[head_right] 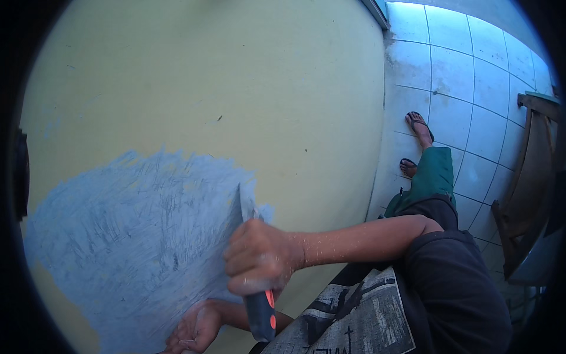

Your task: The person scrapes old paint or plaster from a wall with a paint scraper.

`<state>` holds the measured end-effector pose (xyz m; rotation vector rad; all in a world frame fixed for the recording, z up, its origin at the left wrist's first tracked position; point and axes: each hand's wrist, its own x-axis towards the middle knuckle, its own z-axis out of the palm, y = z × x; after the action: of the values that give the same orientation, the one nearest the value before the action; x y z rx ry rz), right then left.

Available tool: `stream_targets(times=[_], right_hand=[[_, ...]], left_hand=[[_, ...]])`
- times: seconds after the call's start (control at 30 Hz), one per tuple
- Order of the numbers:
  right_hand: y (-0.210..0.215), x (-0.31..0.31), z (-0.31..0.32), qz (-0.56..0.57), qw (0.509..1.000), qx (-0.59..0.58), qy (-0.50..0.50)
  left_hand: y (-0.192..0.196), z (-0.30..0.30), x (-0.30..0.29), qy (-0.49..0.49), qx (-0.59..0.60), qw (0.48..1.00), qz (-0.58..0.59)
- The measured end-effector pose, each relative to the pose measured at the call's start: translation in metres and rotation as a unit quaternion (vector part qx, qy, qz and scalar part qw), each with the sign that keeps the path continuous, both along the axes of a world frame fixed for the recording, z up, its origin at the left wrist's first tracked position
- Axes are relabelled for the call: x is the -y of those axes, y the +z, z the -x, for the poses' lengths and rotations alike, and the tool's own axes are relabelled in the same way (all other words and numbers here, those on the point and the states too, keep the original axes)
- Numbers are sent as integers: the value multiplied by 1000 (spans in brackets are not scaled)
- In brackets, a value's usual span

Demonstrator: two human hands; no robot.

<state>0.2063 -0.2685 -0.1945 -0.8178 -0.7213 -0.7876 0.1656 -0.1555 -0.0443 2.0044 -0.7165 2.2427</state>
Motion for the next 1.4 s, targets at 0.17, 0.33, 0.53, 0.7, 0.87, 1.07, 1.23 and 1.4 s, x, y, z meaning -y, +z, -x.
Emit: stream_targets(times=[0.17,0.33,0.53,0.7,0.87,1.07,1.23,1.4], right_hand=[[-13,-4,-6,64,998,-7,-18],[-31,-7,-11,117,993,5,-14],[-31,33,-1,141,986,-17,-88],[-102,124,34,377,877,-258,-147],[-129,238,108,493,637,-550,-221],[-135,310,162,280,628,-690,-226],[-100,303,112,135,716,-680,83],[-48,315,32,138,701,-607,349]], left_hand=[[-5,-7,12,-2,-5,1000,15],[1,2,0,45,1,998,-40],[0,8,-2,6,38,999,9],[-2,10,-3,-33,57,998,-21],[-8,22,-16,-11,21,999,-39],[-18,25,-19,46,47,998,-14],[-15,60,20,48,-79,984,153],[-60,62,74,9,-434,793,428]])
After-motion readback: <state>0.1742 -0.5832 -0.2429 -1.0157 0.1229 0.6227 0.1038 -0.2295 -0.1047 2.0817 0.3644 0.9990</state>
